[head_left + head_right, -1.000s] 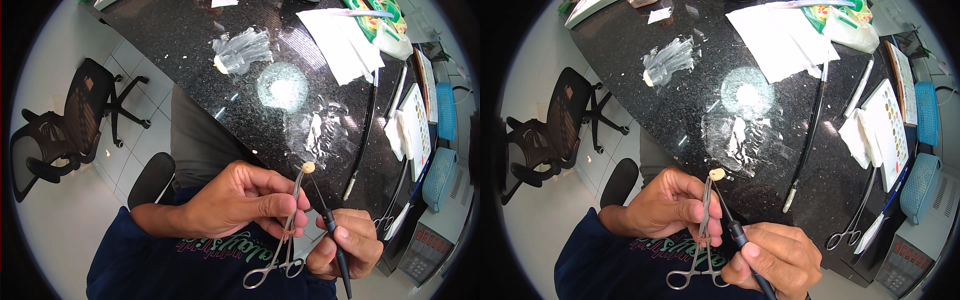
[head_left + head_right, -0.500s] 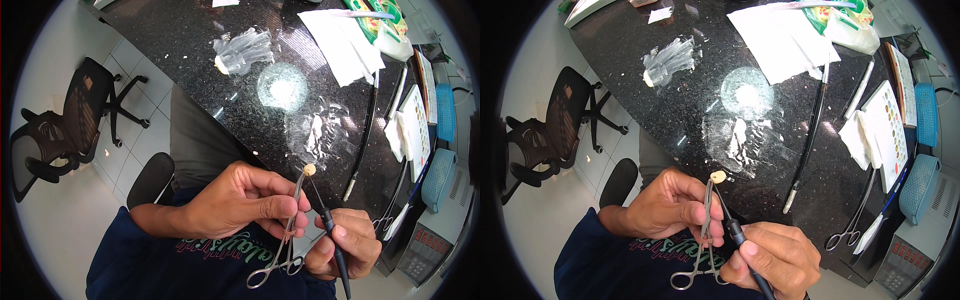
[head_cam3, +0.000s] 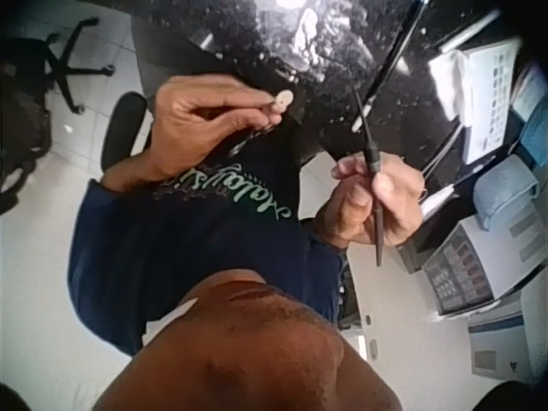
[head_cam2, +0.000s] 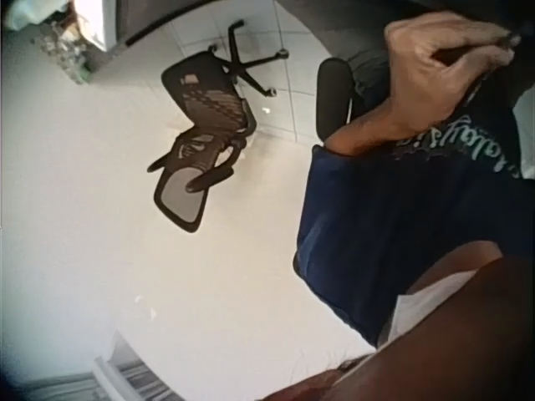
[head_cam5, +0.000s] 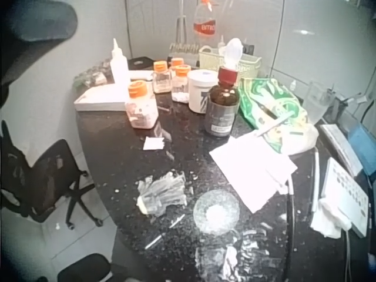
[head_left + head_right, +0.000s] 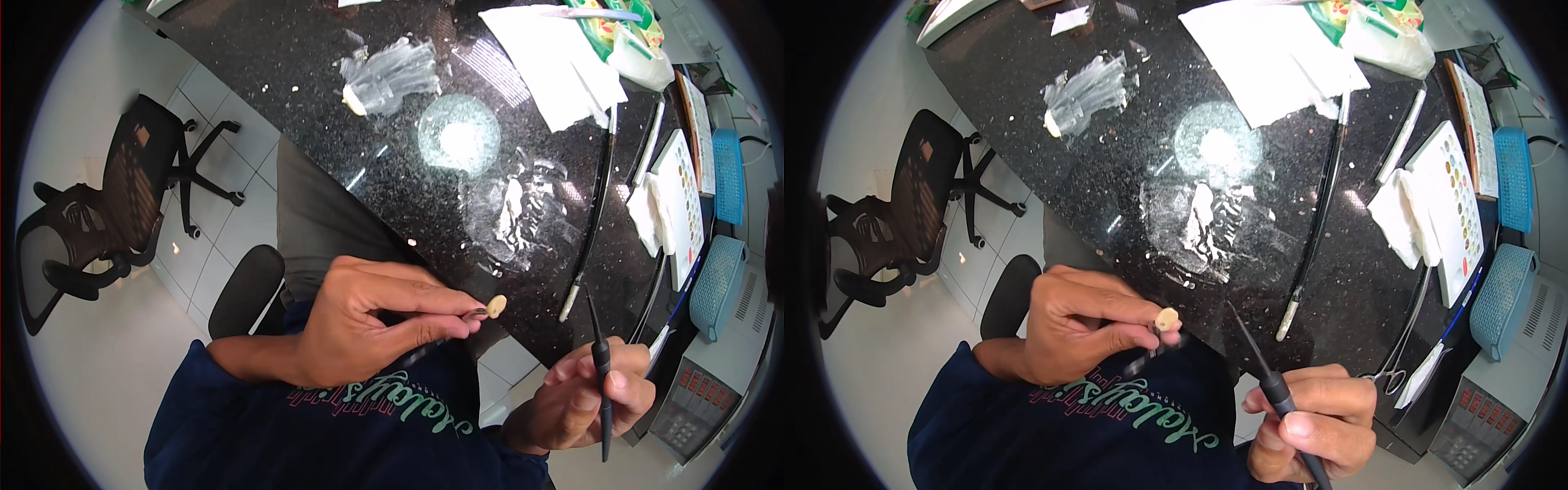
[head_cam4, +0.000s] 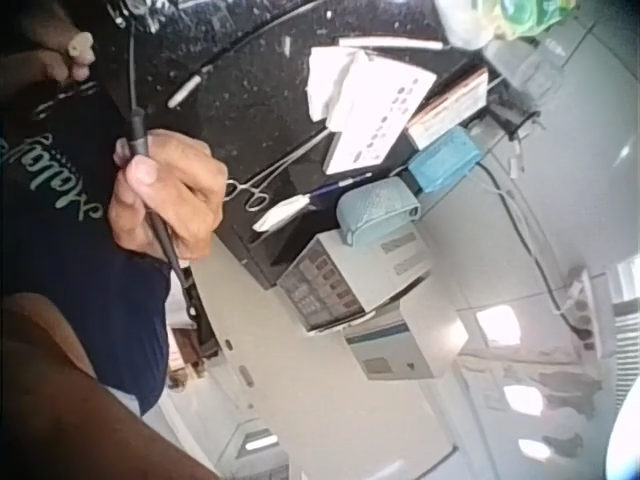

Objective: Applying ceramic stains and glaze to a dental crown using a fine brush and hemostats to hold the piece.

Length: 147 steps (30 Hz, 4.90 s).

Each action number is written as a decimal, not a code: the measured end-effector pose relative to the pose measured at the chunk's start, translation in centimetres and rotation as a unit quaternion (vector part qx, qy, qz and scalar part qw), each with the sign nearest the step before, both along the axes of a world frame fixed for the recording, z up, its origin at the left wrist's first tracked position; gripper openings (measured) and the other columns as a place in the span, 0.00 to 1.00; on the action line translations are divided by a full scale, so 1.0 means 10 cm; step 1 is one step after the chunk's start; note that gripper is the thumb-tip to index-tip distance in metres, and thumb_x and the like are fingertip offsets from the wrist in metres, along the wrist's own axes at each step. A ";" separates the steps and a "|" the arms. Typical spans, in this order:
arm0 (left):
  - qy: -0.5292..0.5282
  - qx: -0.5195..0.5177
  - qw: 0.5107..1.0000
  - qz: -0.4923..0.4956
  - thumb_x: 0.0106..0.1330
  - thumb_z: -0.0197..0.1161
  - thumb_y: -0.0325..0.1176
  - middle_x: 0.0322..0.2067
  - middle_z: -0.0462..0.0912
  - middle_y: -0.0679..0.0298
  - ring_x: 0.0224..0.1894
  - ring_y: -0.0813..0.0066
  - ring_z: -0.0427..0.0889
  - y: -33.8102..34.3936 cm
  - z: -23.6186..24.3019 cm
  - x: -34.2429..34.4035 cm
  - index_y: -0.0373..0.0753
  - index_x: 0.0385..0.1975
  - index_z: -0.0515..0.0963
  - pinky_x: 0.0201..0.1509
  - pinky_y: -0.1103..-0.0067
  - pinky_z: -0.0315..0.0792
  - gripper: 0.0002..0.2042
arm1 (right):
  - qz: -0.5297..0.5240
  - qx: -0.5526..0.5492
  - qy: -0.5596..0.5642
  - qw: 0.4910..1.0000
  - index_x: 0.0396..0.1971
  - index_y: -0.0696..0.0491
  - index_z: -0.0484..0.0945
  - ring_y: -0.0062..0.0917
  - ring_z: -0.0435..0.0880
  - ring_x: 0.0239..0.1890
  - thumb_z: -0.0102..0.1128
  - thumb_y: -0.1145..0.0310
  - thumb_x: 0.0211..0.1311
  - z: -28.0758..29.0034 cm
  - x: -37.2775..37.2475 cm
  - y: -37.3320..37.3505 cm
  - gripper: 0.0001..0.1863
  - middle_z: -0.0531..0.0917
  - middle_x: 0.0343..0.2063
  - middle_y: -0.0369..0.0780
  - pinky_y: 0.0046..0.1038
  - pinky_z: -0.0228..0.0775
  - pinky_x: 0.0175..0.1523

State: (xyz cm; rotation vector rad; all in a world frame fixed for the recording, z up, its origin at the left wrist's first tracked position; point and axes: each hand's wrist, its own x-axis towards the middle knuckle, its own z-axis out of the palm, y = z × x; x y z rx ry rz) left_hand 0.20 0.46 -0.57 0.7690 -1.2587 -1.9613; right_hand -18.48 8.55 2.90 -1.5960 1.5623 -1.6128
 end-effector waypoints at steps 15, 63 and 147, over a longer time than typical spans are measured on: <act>-0.132 -0.322 0.935 0.069 0.47 0.67 0.18 0.22 0.82 0.60 0.22 0.79 0.81 -0.10 0.00 0.03 0.35 0.34 0.82 0.22 0.88 0.74 0.13 | 0.052 -0.041 0.066 0.996 0.31 0.53 0.66 0.20 0.72 0.18 0.57 0.68 0.55 -0.04 0.06 -0.01 0.10 0.71 0.19 0.38 0.16 0.64 0.22; -0.250 -0.276 0.928 0.005 0.41 0.71 0.24 0.18 0.82 0.67 0.14 0.82 0.77 -0.13 0.07 0.11 0.42 0.26 0.85 0.17 0.88 0.65 0.10 | -0.097 0.136 -0.027 0.986 0.33 0.62 0.72 0.16 0.78 0.33 0.50 0.78 0.58 0.27 -1.96 -1.11 0.05 0.80 0.32 0.45 0.18 0.72 0.43; -0.181 -0.388 0.902 0.054 0.42 0.69 0.21 0.22 0.82 0.66 0.21 0.79 0.78 -0.13 0.05 0.04 0.40 0.32 0.83 0.21 0.85 0.69 0.14 | 0.130 -0.031 0.022 0.991 0.30 0.57 0.70 0.24 0.78 0.15 0.64 0.78 0.39 0.00 -0.06 -0.07 0.15 0.76 0.20 0.40 0.20 0.75 0.19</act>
